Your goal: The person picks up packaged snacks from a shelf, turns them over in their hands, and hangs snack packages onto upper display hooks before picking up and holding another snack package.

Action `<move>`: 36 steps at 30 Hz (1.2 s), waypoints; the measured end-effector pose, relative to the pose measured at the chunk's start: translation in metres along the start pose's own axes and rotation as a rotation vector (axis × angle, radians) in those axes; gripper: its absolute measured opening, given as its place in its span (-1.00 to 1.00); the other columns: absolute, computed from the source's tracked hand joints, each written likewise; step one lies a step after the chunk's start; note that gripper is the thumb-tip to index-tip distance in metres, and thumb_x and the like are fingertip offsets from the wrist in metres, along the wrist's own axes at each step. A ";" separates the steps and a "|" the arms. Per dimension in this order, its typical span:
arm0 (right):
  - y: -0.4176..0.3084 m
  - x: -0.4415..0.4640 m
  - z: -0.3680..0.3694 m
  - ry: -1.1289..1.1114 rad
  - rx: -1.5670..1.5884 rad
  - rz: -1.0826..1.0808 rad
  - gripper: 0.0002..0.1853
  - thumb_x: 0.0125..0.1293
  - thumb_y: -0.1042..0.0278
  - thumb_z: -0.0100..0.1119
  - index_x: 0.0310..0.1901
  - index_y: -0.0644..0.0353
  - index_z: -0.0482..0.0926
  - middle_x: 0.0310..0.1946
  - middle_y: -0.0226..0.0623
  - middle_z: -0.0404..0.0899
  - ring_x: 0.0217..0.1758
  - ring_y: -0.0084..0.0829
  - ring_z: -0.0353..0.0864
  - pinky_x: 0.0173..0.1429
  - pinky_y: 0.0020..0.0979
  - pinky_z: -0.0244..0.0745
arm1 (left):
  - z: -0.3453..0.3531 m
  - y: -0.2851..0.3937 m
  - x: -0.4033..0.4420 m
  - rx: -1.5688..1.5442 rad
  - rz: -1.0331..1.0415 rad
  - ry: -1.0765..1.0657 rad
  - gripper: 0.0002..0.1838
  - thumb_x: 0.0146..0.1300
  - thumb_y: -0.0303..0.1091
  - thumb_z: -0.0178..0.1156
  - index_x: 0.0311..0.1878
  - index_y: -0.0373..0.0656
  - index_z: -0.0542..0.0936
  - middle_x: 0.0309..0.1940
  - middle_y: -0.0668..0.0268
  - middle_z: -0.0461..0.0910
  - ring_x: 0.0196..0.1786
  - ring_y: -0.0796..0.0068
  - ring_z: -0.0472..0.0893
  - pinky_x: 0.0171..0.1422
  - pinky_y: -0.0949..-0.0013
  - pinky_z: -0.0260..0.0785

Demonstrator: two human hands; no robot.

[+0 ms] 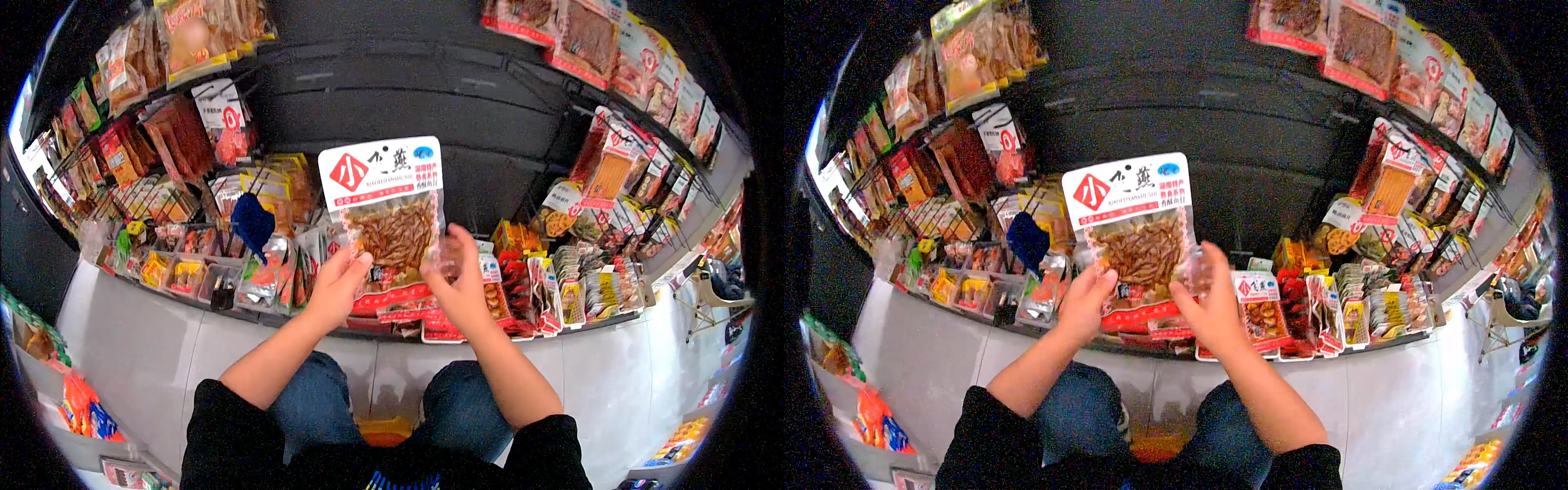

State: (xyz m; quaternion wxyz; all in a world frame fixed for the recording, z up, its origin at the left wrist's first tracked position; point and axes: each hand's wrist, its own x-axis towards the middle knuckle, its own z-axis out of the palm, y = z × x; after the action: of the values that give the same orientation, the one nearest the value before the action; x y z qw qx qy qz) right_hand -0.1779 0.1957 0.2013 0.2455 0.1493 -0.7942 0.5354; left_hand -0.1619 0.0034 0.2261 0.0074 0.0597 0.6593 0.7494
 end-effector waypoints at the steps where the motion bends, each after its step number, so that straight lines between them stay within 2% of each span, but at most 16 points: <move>1: 0.002 -0.001 -0.003 -0.111 0.250 0.195 -0.43 0.07 0.43 0.18 0.11 0.28 0.18 -0.12 -0.18 0.39 -0.03 -0.42 0.38 0.06 -0.45 0.28 | 0.001 0.004 -0.002 0.012 0.011 -0.003 -0.76 0.25 -0.25 -0.02 -0.08 -0.15 0.39 -0.53 0.57 0.30 -0.55 0.81 0.20 -0.53 0.66 0.03; 2: 0.002 -0.001 -0.007 -0.226 0.499 0.388 -0.47 0.10 0.44 0.16 0.10 0.28 0.19 -0.20 -0.27 0.44 -0.10 -0.50 0.43 -0.01 -0.50 0.33 | 0.004 0.009 -0.004 0.023 0.023 -0.007 -0.80 0.22 -0.24 0.01 -0.16 -0.12 0.41 -0.54 0.58 0.29 -0.55 0.80 0.21 -0.51 0.66 0.05; 3: 0.000 -0.001 -0.007 -0.210 0.644 0.327 -0.60 0.14 0.45 0.13 0.01 0.28 0.30 -0.36 -0.44 0.48 -0.29 -0.63 0.46 -0.17 -0.58 0.38 | 0.009 0.016 -0.006 0.001 0.061 -0.015 -0.84 0.22 -0.25 0.01 -0.23 -0.11 0.40 -0.56 0.59 0.26 -0.56 0.80 0.21 -0.52 0.66 0.04; 4: 0.000 -0.003 -0.011 -0.236 0.603 0.329 -0.73 0.15 0.45 0.12 -0.10 0.24 0.40 -0.39 -0.46 0.48 -0.35 -0.67 0.43 -0.24 -0.59 0.36 | 0.012 0.020 -0.007 0.000 0.079 -0.027 -0.84 0.22 -0.25 0.01 -0.23 -0.11 0.40 -0.56 0.59 0.26 -0.56 0.80 0.21 -0.52 0.66 0.04; 6: -0.003 -0.006 -0.020 -0.274 0.588 0.366 -0.83 0.17 0.44 0.11 -0.21 0.24 0.45 -0.44 -0.50 0.47 -0.41 -0.71 0.38 -0.29 -0.61 0.32 | 0.016 0.024 -0.008 -0.032 0.062 -0.029 -0.80 0.22 -0.26 0.01 -0.17 -0.14 0.42 -0.54 0.57 0.30 -0.55 0.78 0.23 -0.51 0.65 0.07; 14: -0.031 0.000 -0.051 -0.117 0.624 0.240 -0.93 0.21 0.45 0.05 -0.31 0.24 0.41 -0.47 -0.51 0.44 -0.40 -0.73 0.35 -0.28 -0.64 0.27 | 0.037 0.044 0.001 0.010 0.210 -0.149 -0.75 0.22 -0.33 0.03 -0.06 -0.20 0.42 -0.51 0.52 0.37 -0.54 0.76 0.27 -0.50 0.61 0.12; 16: -0.039 0.003 -0.062 -0.066 0.575 0.187 -0.92 0.20 0.45 0.07 -0.32 0.22 0.40 -0.45 -0.54 0.39 -0.39 -0.74 0.31 -0.26 -0.66 0.24 | 0.040 0.045 0.007 0.009 0.161 -0.208 -0.72 0.20 -0.36 0.05 -0.02 -0.19 0.39 -0.44 0.49 0.41 -0.48 0.76 0.31 -0.43 0.62 0.17; 18: -0.044 0.008 -0.074 -0.032 0.509 0.165 -0.91 0.20 0.43 0.07 -0.30 0.23 0.40 -0.46 -0.54 0.39 -0.39 -0.74 0.30 -0.26 -0.65 0.24 | 0.053 0.050 0.010 0.052 0.349 -0.199 -0.66 0.19 -0.38 0.07 0.03 -0.22 0.35 -0.30 0.43 0.44 -0.31 0.71 0.39 -0.23 0.59 0.26; 19: -0.046 0.012 -0.081 -0.034 0.497 0.151 -0.91 0.21 0.42 0.07 -0.31 0.23 0.40 -0.46 -0.54 0.39 -0.39 -0.74 0.30 -0.25 -0.65 0.23 | 0.055 0.056 0.010 0.069 0.276 -0.246 -0.63 0.21 -0.40 0.05 0.06 -0.31 0.30 -0.08 0.29 0.44 -0.03 0.60 0.41 0.05 0.50 0.25; 24: -0.049 0.027 -0.104 0.031 0.488 0.063 -0.90 0.20 0.41 0.08 -0.31 0.23 0.40 -0.45 -0.53 0.41 -0.38 -0.73 0.32 -0.25 -0.66 0.24 | 0.078 0.071 0.026 0.155 0.390 -0.283 -0.61 0.20 -0.44 0.06 0.07 -0.31 0.27 -0.08 0.26 0.43 -0.05 0.56 0.43 0.03 0.48 0.28; 26: -0.053 0.036 -0.115 0.036 0.476 0.034 -0.89 0.20 0.42 0.08 -0.30 0.23 0.40 -0.45 -0.53 0.41 -0.37 -0.72 0.34 -0.24 -0.65 0.25 | 0.087 0.082 0.033 0.002 0.356 -0.354 -0.67 0.20 -0.44 0.06 0.01 -0.31 0.29 -0.12 0.26 0.45 -0.12 0.56 0.48 -0.04 0.49 0.32; 28: -0.059 0.047 -0.124 0.112 0.502 -0.003 -0.89 0.20 0.42 0.09 -0.32 0.25 0.41 -0.46 -0.52 0.42 -0.39 -0.72 0.33 -0.27 -0.64 0.27 | 0.093 0.095 0.038 0.132 0.314 -0.318 -0.71 0.20 -0.45 0.05 -0.03 -0.32 0.31 -0.18 0.26 0.48 -0.18 0.57 0.51 -0.10 0.52 0.33; 30: -0.061 0.060 -0.136 0.138 0.540 -0.056 -0.90 0.19 0.44 0.08 -0.31 0.26 0.42 -0.45 -0.51 0.44 -0.37 -0.72 0.37 -0.26 -0.64 0.28 | 0.104 0.104 0.048 0.031 0.424 -0.381 -0.72 0.20 -0.45 0.05 -0.05 -0.33 0.31 -0.23 0.26 0.51 -0.22 0.57 0.53 -0.14 0.54 0.34; 31: -0.065 0.067 -0.141 0.156 0.551 -0.072 -0.91 0.19 0.45 0.08 -0.30 0.26 0.42 -0.44 -0.51 0.45 -0.37 -0.72 0.37 -0.25 -0.64 0.28 | 0.111 0.113 0.051 0.036 0.445 -0.385 -0.74 0.20 -0.46 0.04 -0.06 -0.29 0.32 -0.26 0.27 0.50 -0.21 0.53 0.53 -0.09 0.49 0.34; 34: -0.076 0.088 -0.159 0.204 0.563 -0.087 -0.90 0.18 0.45 0.09 -0.28 0.24 0.43 -0.43 -0.52 0.46 -0.37 -0.72 0.39 -0.21 -0.65 0.29 | 0.128 0.140 0.067 0.042 0.475 -0.380 -0.75 0.19 -0.44 0.06 -0.08 -0.30 0.34 -0.28 0.29 0.50 -0.22 0.56 0.52 -0.12 0.51 0.34; 36: -0.083 0.107 -0.165 0.282 0.590 -0.153 -0.90 0.18 0.42 0.10 -0.28 0.21 0.44 -0.46 -0.53 0.45 -0.44 -0.72 0.38 -0.34 -0.65 0.31 | 0.141 0.161 0.076 0.054 0.542 -0.378 -0.72 0.20 -0.37 0.07 -0.07 -0.31 0.37 -0.31 0.30 0.53 -0.25 0.61 0.50 -0.15 0.55 0.33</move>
State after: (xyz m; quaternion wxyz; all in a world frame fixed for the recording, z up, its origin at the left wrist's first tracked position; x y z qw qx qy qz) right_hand -0.1881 0.3194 0.3751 0.3387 0.1975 -0.5496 0.7377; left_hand -0.2123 0.1285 0.4090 -0.0717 0.3712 0.6261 0.6819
